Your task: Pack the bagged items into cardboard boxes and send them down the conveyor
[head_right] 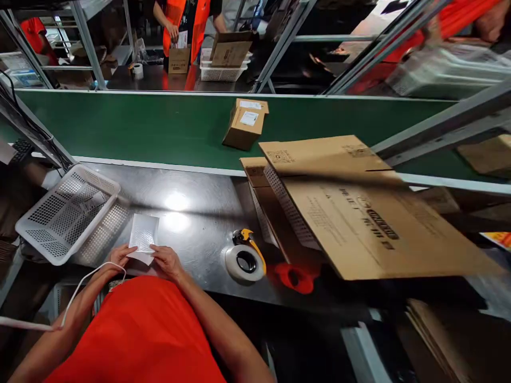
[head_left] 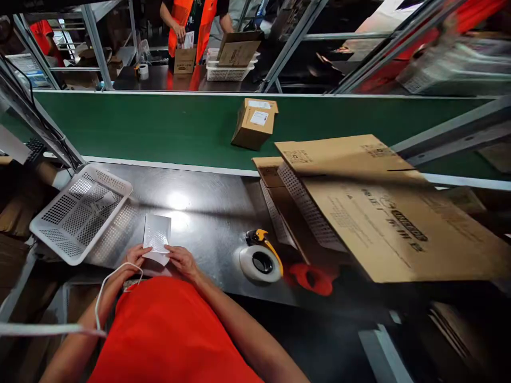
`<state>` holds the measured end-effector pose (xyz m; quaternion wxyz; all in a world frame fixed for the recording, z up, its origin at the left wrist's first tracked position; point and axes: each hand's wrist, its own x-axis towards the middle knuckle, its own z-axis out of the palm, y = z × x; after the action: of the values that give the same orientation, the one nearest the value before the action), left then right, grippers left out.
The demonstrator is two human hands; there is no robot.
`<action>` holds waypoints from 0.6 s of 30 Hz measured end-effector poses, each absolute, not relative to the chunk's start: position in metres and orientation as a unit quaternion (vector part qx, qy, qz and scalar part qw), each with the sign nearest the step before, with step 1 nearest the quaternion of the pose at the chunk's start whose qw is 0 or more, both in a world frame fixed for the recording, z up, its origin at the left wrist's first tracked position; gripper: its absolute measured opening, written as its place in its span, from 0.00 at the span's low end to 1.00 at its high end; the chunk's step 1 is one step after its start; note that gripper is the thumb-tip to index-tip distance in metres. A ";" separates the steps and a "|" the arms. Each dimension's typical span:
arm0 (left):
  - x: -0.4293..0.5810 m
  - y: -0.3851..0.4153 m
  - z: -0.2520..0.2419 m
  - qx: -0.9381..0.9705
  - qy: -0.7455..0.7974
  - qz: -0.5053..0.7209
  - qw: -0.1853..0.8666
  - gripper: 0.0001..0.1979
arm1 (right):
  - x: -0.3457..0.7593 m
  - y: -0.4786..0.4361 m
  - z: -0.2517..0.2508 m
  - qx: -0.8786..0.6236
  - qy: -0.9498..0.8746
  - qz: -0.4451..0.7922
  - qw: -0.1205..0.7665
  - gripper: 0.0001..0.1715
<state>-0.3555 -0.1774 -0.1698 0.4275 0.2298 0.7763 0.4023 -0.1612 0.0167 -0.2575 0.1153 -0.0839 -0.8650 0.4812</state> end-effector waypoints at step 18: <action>-0.339 -0.173 -0.185 0.172 0.852 0.308 0.386 0.09 | -0.157 0.003 -0.261 -0.292 -0.807 0.503 0.106 0.14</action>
<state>-0.3387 -0.1732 -0.1850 0.3859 0.1721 0.8522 0.3085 -0.1574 0.0034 -0.2608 0.1062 -0.2919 -0.8068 0.5027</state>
